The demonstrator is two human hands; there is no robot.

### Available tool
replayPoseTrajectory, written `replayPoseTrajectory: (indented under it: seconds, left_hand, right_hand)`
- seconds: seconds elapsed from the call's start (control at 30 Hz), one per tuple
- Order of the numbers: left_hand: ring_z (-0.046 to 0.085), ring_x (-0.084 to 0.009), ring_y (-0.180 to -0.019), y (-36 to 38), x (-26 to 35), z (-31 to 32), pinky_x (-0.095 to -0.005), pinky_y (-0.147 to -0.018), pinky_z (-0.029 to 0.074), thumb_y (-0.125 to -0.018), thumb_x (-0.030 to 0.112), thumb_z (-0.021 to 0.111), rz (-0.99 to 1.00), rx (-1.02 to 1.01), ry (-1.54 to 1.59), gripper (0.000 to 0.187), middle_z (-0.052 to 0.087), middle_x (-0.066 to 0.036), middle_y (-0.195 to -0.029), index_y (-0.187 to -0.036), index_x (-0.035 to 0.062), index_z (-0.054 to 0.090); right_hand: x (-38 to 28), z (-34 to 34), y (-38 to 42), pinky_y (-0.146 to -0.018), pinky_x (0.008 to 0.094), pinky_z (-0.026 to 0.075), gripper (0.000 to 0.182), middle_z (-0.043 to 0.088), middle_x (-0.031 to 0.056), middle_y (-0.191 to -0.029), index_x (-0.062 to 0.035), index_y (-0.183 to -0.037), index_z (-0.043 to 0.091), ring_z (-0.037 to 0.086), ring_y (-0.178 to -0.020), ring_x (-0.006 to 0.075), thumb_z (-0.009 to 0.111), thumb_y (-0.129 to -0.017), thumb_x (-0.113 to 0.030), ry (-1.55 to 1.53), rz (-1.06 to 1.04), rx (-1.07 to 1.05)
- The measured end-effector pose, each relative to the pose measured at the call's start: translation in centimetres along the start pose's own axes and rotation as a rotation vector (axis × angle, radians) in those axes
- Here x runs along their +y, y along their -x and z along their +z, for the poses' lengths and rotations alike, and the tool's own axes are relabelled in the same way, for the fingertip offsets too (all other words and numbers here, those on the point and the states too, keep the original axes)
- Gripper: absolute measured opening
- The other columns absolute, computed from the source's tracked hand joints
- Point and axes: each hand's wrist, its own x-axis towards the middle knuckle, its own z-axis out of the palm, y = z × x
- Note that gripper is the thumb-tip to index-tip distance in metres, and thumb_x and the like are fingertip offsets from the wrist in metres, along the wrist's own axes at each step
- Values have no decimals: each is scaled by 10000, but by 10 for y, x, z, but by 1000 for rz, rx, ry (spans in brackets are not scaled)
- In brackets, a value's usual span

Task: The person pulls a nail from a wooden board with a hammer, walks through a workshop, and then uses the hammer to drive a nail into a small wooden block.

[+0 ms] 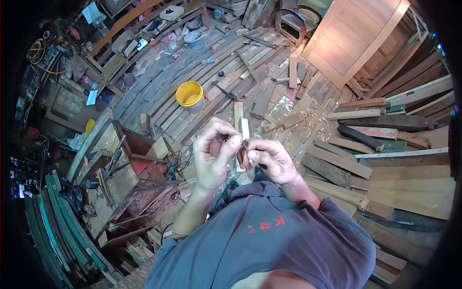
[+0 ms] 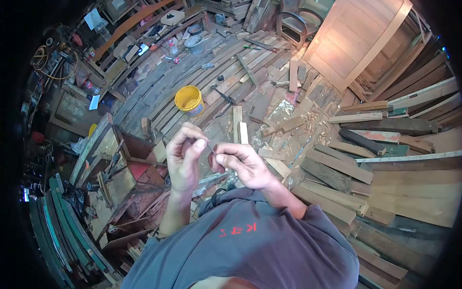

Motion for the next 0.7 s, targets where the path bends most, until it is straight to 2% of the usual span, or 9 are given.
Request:
replayPoseTrajectory:
  seconds: [0.33,0.47,0.7]
  left_hand:
    - [513,-93,-772,4,-10,8,-240,-701,396,-852,-6,609,-80,8,9,20,521,-40,-846,-852,-14,591]
    - [521,-85,-777,5,-8,15,-237,-694,402,-874,-8,591,-179,3,72,39,520,-37,-846,-836,-4,583]
    - [520,-79,-791,8,-17,20,-238,-737,406,-905,47,574,-222,-18,60,64,534,-19,-831,-859,3,584]
  right_hand:
    - [5,-6,10,-666,277,419,235,548,45,-751,21,-810,550,490,-706,117,449,-973,-114,-31,52,72]
    - [8,-10,16,-667,277,418,245,549,49,-740,19,-802,550,487,-697,118,450,-970,-128,-18,61,96]
    - [5,-12,28,-659,266,413,244,554,47,-736,16,-797,552,484,-691,113,468,-968,-137,-55,57,156]
